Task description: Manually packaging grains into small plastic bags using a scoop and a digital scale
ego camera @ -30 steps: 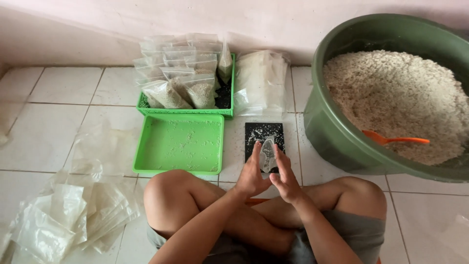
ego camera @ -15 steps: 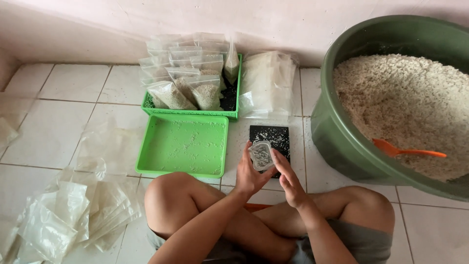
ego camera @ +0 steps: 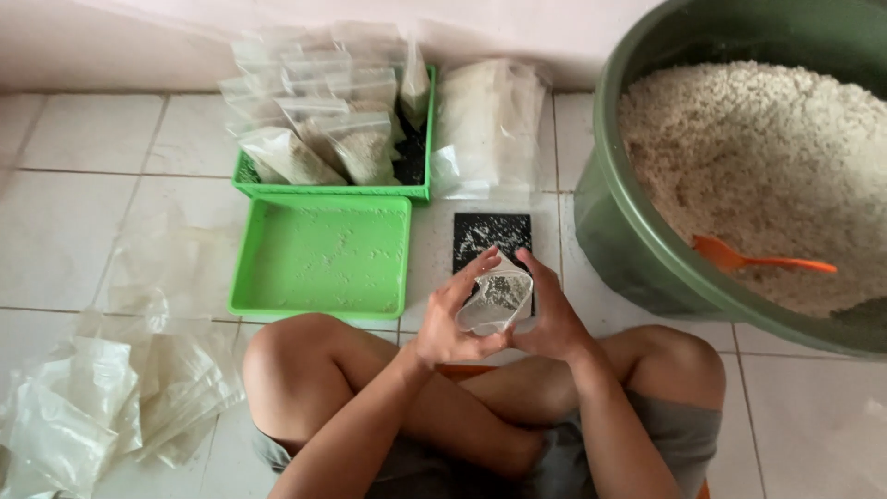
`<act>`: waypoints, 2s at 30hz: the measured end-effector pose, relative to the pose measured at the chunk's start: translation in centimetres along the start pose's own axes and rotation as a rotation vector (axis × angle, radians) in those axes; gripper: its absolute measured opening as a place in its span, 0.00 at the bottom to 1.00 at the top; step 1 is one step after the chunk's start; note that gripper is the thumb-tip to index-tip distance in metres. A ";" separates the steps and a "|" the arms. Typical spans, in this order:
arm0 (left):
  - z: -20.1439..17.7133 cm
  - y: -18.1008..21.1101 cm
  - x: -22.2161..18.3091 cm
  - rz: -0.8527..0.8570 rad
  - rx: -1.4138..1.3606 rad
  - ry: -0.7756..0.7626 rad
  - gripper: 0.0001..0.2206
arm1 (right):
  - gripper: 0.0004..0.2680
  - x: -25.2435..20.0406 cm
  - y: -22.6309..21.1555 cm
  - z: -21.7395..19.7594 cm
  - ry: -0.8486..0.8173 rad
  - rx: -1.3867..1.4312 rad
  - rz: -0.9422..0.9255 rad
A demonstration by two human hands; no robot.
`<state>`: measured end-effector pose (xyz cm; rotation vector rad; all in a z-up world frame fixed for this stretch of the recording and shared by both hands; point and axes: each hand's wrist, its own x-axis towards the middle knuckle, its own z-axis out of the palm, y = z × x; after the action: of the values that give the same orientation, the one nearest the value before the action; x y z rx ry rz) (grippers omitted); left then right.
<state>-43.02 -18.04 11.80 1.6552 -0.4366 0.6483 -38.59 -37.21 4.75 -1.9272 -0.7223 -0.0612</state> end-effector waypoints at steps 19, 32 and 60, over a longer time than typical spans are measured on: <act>-0.7 1.0 -0.2 0.063 -0.221 -0.180 0.38 | 0.58 -0.5 0.9 0.8 -0.180 0.268 0.014; -0.3 1.8 0.1 0.124 -0.214 -0.188 0.39 | 0.26 1.0 -3.1 0.9 -0.116 0.737 0.426; -0.9 1.2 0.4 0.114 -0.141 -0.278 0.39 | 0.21 0.3 -2.2 1.1 -0.092 0.757 0.474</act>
<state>-43.59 -17.40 13.09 1.5986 -0.7645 0.4593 -39.76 -35.52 6.18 -1.3205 -0.2603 0.5260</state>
